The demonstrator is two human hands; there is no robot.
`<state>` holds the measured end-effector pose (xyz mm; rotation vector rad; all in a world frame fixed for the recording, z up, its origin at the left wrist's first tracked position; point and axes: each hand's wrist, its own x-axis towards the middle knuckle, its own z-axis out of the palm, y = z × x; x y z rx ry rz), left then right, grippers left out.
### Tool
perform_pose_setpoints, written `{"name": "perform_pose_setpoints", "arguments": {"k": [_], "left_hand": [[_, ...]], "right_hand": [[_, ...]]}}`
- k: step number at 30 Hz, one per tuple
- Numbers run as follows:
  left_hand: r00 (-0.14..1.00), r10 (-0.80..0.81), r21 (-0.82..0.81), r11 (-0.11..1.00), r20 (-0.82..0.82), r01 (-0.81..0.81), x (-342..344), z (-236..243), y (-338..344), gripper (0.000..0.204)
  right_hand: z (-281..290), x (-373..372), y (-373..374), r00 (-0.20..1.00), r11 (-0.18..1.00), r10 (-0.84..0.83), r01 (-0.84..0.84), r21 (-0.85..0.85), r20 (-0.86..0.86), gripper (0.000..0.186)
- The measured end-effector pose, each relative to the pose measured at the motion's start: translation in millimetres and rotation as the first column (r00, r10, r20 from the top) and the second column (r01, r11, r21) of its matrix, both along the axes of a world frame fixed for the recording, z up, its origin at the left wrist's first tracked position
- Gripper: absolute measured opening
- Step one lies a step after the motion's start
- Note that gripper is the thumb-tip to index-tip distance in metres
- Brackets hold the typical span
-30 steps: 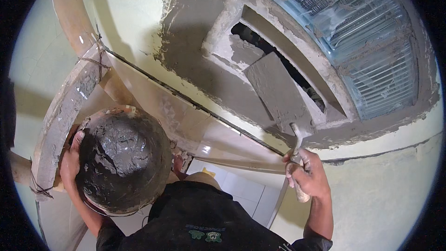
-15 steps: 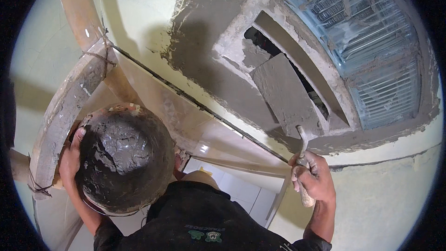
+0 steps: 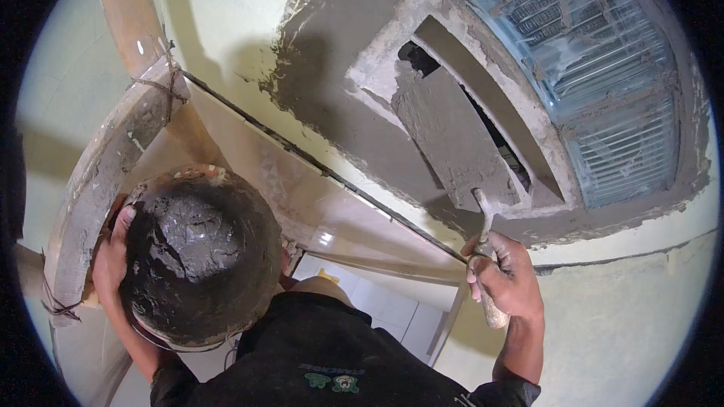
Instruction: Plastering and filling a hole in the ceiling around a vent opening using a trowel and mortar.
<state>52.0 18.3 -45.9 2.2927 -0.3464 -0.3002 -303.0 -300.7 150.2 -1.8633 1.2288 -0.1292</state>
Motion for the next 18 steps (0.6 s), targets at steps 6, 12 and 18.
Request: {"name": "perform_pose_setpoints", "arguments": {"k": [6, 12, 18], "left_hand": [[0.999, -0.004, 0.047, 0.999, 0.045, 0.002, 0, 2, 0, 0.048], [0.997, 0.009, 0.02, 1.0, 0.08, -0.011, 3, -6, 1, 0.047], [1.0, -0.013, -0.021, 1.0, -0.012, 0.013, -3, 9, 1, 0.052]], "right_hand": [[2, 6, -1, 1.0, 1.0, 0.024, -0.024, -0.004, -0.015, 0.02], [6, 9, -12, 0.994, 0.992, 0.097, -0.1, 0.077, 0.044, 0.02], [-29, 13, -2, 0.927, 0.917, 0.373, -0.375, -0.135, -0.037, 0.024]]}}
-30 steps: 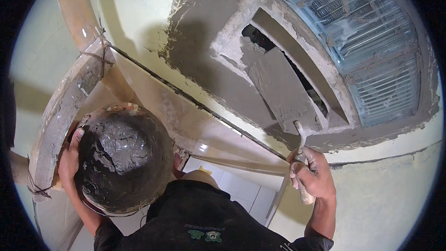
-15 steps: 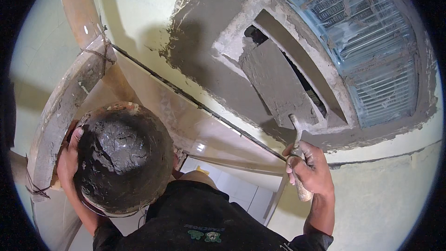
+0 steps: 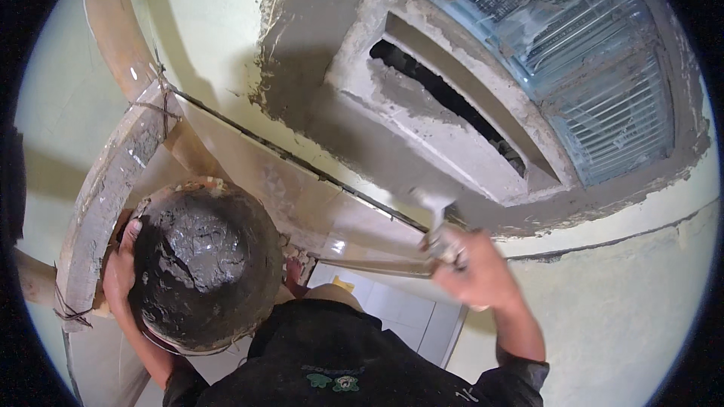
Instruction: Plastering and filling a hole in the ceiling around a vent opening using a trowel and mortar.
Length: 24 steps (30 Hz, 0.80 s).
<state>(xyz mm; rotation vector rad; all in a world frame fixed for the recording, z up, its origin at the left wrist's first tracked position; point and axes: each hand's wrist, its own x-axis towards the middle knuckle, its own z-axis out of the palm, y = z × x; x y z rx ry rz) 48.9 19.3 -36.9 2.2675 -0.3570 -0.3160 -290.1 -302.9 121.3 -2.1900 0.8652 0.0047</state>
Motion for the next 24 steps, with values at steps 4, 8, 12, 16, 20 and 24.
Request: {"name": "perform_pose_setpoints", "arguments": {"k": [4, 8, 12, 16, 20, 24], "left_hand": [[0.998, -0.027, 0.031, 0.999, 0.055, 0.025, 1, -3, -4, 0.05], [0.999, -0.048, 0.026, 0.999, -0.001, 0.048, 4, 0, -4, 0.053], [0.999, 0.002, 0.074, 0.997, 0.047, -0.006, 10, -6, 0, 0.05], [0.994, 0.054, 0.039, 0.998, 0.098, -0.058, 10, -8, -3, 0.048], [0.998, -0.04, 0.045, 0.998, 0.039, 0.038, 5, 2, -2, 0.044], [0.994, -0.102, -0.03, 0.994, 0.024, 0.103, 7, -2, -5, 0.037]], "right_hand": [[-86, -10, 18, 0.965, 0.898, 0.241, -0.262, -0.354, -0.104, 0.034], [-177, -8, 21, 0.929, 0.714, 0.346, -0.351, -0.606, -0.13, 0.032], [-218, -54, 16, 0.958, 0.744, 0.244, -0.283, -0.606, -0.148, 0.027], [-199, -84, 6, 0.937, 0.761, 0.333, -0.199, -0.617, 0.108, 0.02], [-174, -50, 27, 0.975, 0.972, 0.059, -0.007, -0.237, 0.213, 0.013], [-222, 24, 47, 0.763, 0.881, -0.408, 0.184, 0.437, 0.502, 0.018]]}}
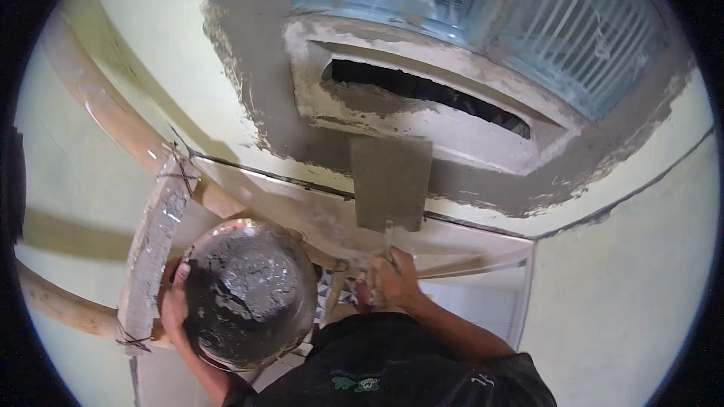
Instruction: Plastering and filling a hole in the ceiling around a vent opening using a trowel and mortar.
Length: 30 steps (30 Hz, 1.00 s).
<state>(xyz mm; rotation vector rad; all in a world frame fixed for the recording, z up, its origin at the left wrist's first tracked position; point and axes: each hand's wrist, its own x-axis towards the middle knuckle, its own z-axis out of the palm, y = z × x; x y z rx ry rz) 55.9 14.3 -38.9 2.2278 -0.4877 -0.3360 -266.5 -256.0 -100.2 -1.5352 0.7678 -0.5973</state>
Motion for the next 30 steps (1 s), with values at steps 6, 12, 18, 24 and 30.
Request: {"name": "perform_pose_setpoints", "arguments": {"k": [6, 12, 18, 24, 30], "left_hand": [[0.994, 0.059, 0.068, 0.996, 0.087, -0.065, -8, 12, -7, 0.041], [0.989, 0.037, 0.077, 0.996, 0.143, -0.048, -3, 9, -5, 0.051], [0.987, 0.058, 0.099, 0.992, 0.147, -0.073, 0, -1, 4, 0.054], [0.978, 0.045, 0.139, 0.987, 0.204, -0.075, -8, 7, 5, 0.054], [0.967, 0.036, -0.015, 0.999, 0.253, -0.033, -27, 17, -5, 0.04]], "right_hand": [[-10, 84, 12, 0.883, 0.972, -0.13, 0.024, 0.234, 0.45, 0.028], [-24, 119, 1, 0.837, 0.991, -0.088, 0.019, 0.132, 0.54, 0.026], [-34, 143, 5, 0.815, 0.996, -0.089, 0.059, 0.07, 0.573, 0.026], [-27, 166, -2, 0.775, 0.999, -0.008, -0.015, 0.031, 0.632, 0.024], [-23, 196, 0, 0.651, 0.994, -0.022, -0.067, 0.086, 0.758, 0.023]]}}
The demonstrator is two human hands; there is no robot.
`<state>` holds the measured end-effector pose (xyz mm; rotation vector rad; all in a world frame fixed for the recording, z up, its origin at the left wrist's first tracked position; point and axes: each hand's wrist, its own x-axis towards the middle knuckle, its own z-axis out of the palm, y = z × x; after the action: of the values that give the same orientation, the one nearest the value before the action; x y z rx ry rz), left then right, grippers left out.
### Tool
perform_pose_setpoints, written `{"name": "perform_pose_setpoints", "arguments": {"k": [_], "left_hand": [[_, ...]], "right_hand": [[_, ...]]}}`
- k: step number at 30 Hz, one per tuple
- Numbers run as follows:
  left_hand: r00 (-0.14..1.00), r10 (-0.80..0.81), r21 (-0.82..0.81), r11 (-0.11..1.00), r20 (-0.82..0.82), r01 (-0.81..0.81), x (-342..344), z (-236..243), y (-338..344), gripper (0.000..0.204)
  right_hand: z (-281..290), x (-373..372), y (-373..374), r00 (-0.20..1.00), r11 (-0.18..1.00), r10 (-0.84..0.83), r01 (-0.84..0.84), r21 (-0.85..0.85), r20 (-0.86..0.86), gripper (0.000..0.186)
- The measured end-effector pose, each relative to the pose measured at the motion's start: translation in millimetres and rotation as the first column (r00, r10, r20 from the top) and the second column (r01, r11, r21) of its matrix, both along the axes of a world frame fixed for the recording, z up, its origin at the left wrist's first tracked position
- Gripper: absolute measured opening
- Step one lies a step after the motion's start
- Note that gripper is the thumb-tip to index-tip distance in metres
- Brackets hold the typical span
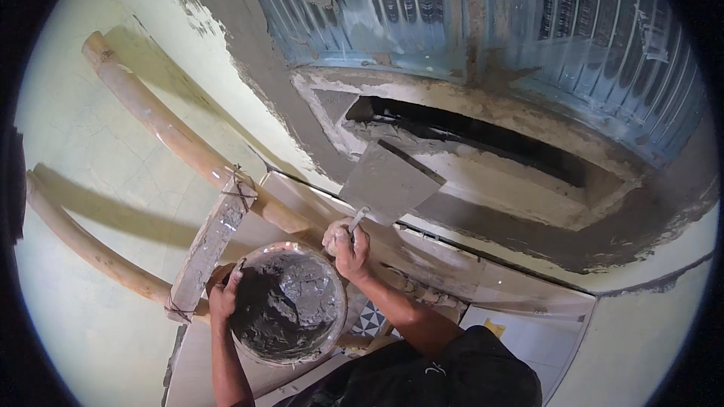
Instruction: Plastering and filling a hole in the ceiling around a vent opening using a trowel and mortar.
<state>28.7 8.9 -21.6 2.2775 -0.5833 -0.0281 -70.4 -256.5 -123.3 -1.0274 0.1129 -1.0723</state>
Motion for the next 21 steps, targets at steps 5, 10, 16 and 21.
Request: {"name": "perform_pose_setpoints", "arguments": {"k": [5, 10, 16, 21], "left_hand": [[1.0, 0.02, 0.062, 0.998, 0.024, -0.021, 3, 0, 0, 0.04], [0.999, 0.03, 0.038, 0.999, -0.011, -0.03, 10, -8, 3, 0.04], [0.993, 0.02, 0.104, 0.994, -0.118, -0.007, 6, 4, -2, 0.047], [0.996, 0.021, 0.103, 0.995, -0.089, -0.011, 8, -1, 2, 0.047]], "right_hand": [[1, 11, 0, 1.0, 0.999, 0.022, -0.022, -0.035, -0.006, 0.02], [-1, 14, -3, 0.999, 1.0, 0.013, -0.012, 0.01, -0.048, 0.022], [-1, 16, -4, 0.997, 0.996, 0.009, -0.002, 0.091, -0.077, 0.025], [-5, 15, -5, 0.99, 0.997, 0.059, -0.052, 0.062, -0.125, 0.021]]}}
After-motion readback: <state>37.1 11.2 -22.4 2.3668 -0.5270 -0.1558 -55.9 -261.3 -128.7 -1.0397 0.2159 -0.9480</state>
